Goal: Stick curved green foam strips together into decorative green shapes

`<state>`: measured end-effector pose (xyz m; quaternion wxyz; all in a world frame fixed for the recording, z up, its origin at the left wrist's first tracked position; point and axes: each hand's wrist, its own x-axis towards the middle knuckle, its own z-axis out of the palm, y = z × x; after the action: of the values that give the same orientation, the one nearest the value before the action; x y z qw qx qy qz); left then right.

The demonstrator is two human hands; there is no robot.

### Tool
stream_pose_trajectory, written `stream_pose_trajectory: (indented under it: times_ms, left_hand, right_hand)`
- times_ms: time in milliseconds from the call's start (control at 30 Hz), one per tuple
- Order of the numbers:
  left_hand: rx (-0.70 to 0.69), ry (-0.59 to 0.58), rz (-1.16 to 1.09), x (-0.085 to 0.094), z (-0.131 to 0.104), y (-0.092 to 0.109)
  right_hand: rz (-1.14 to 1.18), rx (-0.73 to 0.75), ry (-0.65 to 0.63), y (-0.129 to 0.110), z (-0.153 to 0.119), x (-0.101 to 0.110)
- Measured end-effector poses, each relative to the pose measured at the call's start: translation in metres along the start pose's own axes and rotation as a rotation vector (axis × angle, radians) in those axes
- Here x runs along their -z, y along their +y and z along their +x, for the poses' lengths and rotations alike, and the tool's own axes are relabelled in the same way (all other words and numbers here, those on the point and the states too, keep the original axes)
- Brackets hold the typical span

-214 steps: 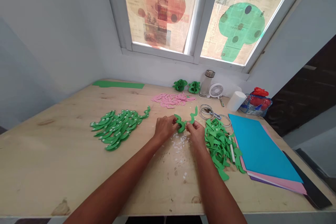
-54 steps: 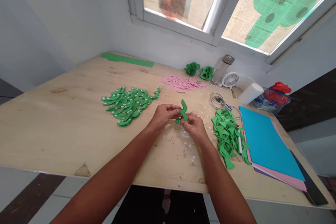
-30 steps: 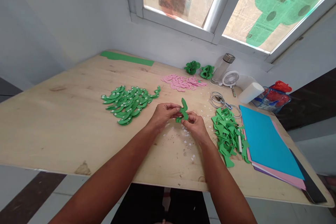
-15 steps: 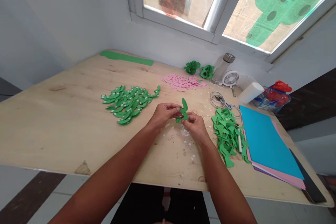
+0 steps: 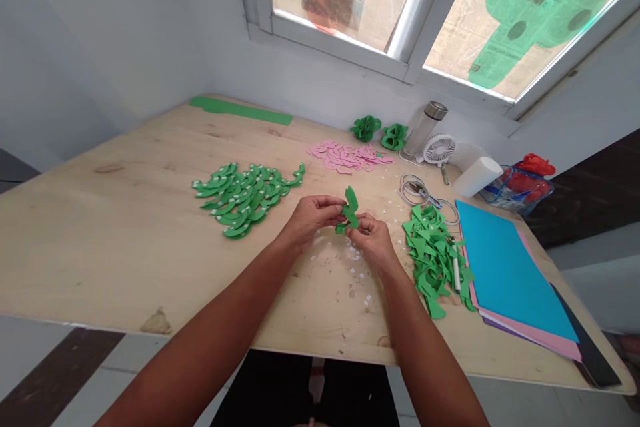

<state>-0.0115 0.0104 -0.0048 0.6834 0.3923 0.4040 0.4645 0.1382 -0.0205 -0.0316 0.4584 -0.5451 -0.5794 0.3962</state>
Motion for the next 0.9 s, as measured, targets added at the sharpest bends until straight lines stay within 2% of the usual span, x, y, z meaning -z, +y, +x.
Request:
stream_pose_trajectory:
  times_ms: [433,633,900]
  left_hand:
    - [0.031,-0.132,0.025,0.004,-0.002,0.005]
    - [-0.051,-0.172,0.059,0.005,0.000,0.003]
    - [-0.231,-0.200,0.182,0.005,0.002,-0.001]
  right_hand:
    - [-0.009,0.001,0.002,-0.003,-0.001,0.001]
    - [0.035,-0.029,-0.013,-0.004,-0.001,0.002]
    - [0.118,-0.060,-0.024,-0.011,-0.003,0.002]
